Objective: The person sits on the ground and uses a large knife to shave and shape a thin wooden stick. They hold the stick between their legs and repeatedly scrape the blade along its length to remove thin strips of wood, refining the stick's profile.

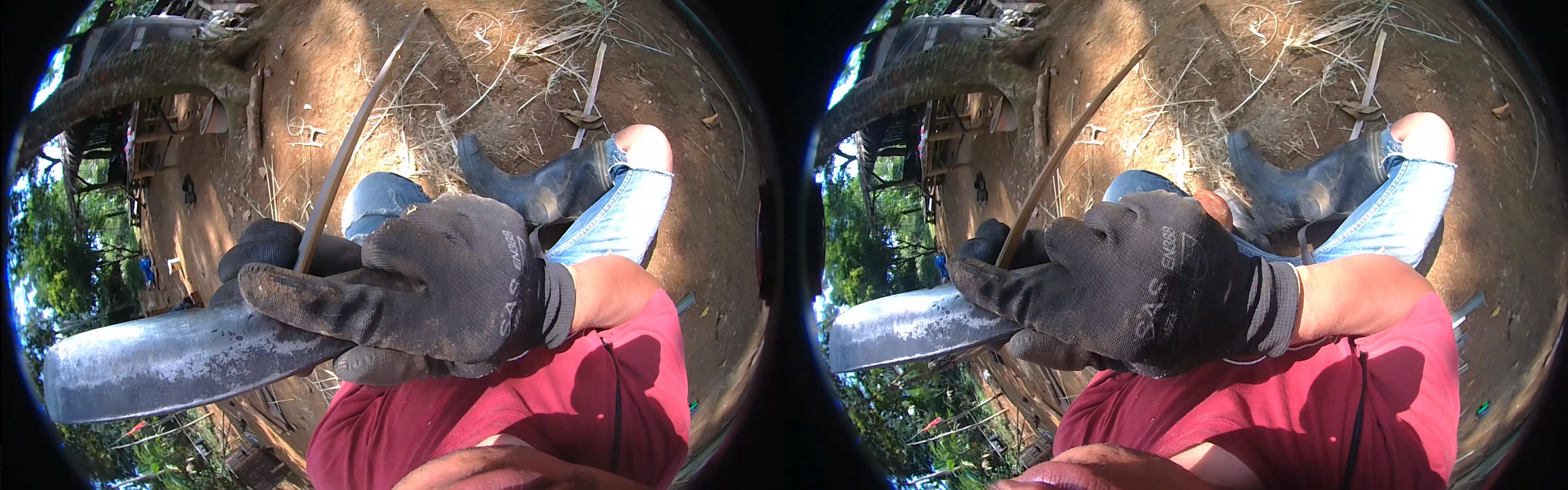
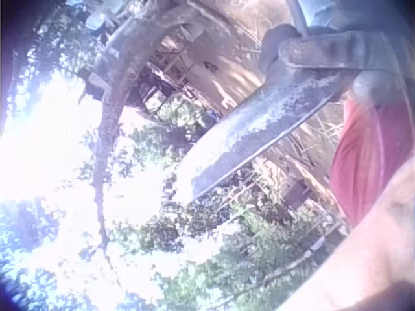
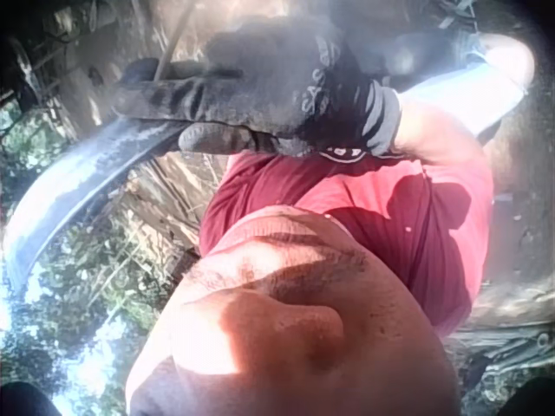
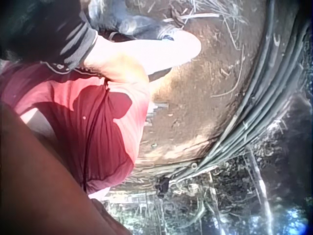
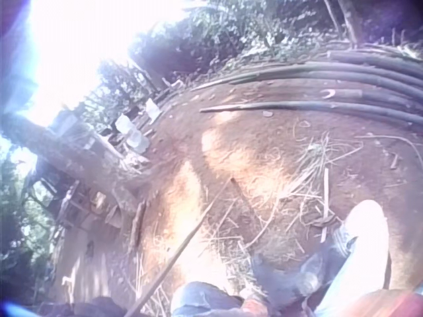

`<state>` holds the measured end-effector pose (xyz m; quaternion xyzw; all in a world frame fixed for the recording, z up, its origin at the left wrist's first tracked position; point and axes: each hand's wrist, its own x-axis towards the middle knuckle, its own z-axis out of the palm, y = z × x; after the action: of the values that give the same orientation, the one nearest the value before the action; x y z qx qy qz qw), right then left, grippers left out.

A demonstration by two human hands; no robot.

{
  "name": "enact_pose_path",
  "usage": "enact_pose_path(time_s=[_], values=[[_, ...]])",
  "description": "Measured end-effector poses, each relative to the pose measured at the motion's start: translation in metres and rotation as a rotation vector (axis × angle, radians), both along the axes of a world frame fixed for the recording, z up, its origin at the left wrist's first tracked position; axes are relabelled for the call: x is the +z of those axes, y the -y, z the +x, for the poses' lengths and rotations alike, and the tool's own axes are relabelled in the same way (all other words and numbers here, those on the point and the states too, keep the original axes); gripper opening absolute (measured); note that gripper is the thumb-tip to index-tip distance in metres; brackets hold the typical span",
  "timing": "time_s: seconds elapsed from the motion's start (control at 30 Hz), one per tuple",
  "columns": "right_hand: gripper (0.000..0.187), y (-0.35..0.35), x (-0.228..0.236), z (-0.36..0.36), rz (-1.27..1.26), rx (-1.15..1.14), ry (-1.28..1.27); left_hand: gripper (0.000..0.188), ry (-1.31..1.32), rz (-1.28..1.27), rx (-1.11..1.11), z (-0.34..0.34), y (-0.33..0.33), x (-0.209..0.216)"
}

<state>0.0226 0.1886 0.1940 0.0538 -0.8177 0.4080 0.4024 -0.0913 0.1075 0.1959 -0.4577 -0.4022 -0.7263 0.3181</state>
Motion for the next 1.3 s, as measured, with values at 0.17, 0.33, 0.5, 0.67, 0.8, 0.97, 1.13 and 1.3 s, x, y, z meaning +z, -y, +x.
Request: enact_pose_path(time_s=[0.17, 0.33, 0.5, 0.67, 0.8, 0.97, 1.13, 1.3], values=[[0.052, -0.007, -0.022, -0.011, -0.051, -0.066, 0.029, 0.038, 0.007, -0.028, 0.091, -0.003, 0.0, -0.011], [0.05, -0.017, -0.04, -0.018, -0.165, -0.162, 0.222, 0.04, -0.034, -0.107, 0.105, -0.01, 0.008, -0.013], [0.044, -0.028, -0.076, -0.037, -0.178, -0.244, 0.267, 0.036, 0.004, -0.034, 0.011, -0.011, 0.011, -0.017], [0.032, -0.043, -0.111, -0.059, -0.232, -0.311, 0.313, 0.03, -0.017, -0.117, -0.125, -0.019, 0.028, -0.021], [0.037, -0.079, -0.152, -0.079, -0.284, -0.413, 0.534, 0.031, -0.025, -0.058, -0.136, -0.02, 0.027, -0.028], [0.046, -0.115, -0.174, -0.098, -0.488, -0.465, 0.733, 0.038, -0.008, -0.105, -0.284, -0.026, 0.009, -0.018], [0.035, -0.053, -0.135, -0.095, -0.359, -0.353, 0.337, 0.053, 0.089, -0.18, -0.233, -0.044, -0.022, -0.039], [0.049, -0.021, -0.066, -0.057, -0.123, -0.07, 0.246, 0.049, 0.119, -0.061, -0.418, -0.023, -0.001, -0.027]])
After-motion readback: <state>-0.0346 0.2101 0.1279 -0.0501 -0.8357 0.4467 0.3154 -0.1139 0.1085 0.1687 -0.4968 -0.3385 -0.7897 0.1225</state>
